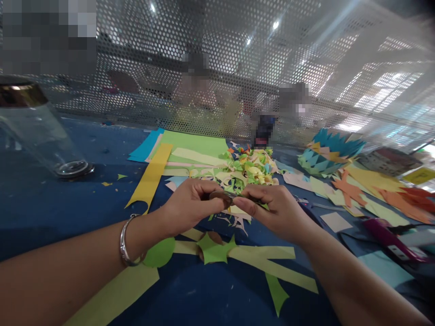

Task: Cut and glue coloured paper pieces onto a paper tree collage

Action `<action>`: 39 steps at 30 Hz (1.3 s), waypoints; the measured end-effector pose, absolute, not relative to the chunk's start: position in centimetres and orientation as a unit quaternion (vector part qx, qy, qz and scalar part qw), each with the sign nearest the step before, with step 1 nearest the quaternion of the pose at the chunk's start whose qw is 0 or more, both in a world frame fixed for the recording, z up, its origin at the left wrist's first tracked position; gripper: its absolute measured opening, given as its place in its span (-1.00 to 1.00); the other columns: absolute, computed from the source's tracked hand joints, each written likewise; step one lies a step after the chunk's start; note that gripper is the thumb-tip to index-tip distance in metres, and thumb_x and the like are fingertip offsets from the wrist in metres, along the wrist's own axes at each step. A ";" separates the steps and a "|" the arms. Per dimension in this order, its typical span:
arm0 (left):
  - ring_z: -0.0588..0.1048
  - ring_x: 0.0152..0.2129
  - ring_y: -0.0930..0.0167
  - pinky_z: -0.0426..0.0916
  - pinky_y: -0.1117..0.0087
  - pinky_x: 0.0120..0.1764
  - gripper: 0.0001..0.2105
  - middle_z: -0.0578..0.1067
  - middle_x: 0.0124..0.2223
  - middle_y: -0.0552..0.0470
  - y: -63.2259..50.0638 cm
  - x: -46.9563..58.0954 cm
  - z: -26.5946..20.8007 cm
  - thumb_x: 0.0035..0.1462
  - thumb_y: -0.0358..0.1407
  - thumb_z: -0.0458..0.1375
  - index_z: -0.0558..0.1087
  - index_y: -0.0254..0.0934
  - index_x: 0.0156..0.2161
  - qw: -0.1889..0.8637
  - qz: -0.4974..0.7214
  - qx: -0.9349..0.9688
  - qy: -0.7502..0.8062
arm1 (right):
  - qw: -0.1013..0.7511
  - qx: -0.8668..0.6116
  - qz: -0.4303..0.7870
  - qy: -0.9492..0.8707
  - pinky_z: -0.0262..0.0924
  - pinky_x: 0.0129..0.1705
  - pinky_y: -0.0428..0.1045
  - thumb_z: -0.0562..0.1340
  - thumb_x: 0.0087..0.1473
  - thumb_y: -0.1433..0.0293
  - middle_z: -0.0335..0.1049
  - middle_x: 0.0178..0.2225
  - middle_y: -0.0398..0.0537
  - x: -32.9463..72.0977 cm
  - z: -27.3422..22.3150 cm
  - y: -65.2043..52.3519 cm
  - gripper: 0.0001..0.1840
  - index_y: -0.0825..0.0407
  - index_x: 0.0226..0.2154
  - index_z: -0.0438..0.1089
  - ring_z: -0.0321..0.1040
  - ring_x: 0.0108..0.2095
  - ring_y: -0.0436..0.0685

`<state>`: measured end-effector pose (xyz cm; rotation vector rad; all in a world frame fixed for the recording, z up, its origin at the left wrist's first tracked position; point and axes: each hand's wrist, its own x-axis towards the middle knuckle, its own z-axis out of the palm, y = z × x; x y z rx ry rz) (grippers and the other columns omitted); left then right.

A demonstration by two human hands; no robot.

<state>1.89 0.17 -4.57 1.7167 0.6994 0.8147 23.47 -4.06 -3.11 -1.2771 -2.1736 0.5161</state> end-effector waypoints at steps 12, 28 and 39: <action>0.10 -0.54 0.49 0.01 0.35 -0.44 -0.73 0.12 -0.52 0.15 -0.1 1.9 -4.6 0.11 -0.38 0.21 0.31 -0.27 -0.58 0.544 0.346 0.711 0.281 | 0.286 -0.464 0.196 -0.815 -0.10 -0.50 -0.06 0.15 0.33 0.12 0.03 -0.58 -0.24 23.3 -3.1 -4.0 -0.53 0.02 -0.53 0.18 0.01 -0.54 -0.06; 0.14 -0.53 0.50 0.11 0.40 -0.41 -0.75 0.17 -0.51 0.16 0.1 1.9 -4.7 0.12 -0.38 0.19 0.31 -0.28 -0.56 0.526 0.331 0.735 0.271 | 0.315 -0.458 0.201 -0.807 -0.14 -0.51 -0.06 0.17 0.32 0.14 -0.11 -0.58 -0.28 23.3 -3.5 -4.0 -0.50 0.01 -0.56 0.06 -0.08 -0.55 -0.07; 0.40 -0.56 0.45 0.17 0.45 -0.51 -0.83 0.53 -0.48 0.07 0.4 1.4 -3.7 0.12 -0.24 0.17 0.57 -0.26 -0.29 0.371 0.128 0.851 0.349 | 0.267 -0.534 0.066 -0.800 -0.18 -0.51 -0.05 0.15 0.29 0.06 -0.05 -0.64 -0.29 23.5 -3.4 -3.7 -0.50 0.00 -0.54 0.08 -0.04 -0.60 -0.06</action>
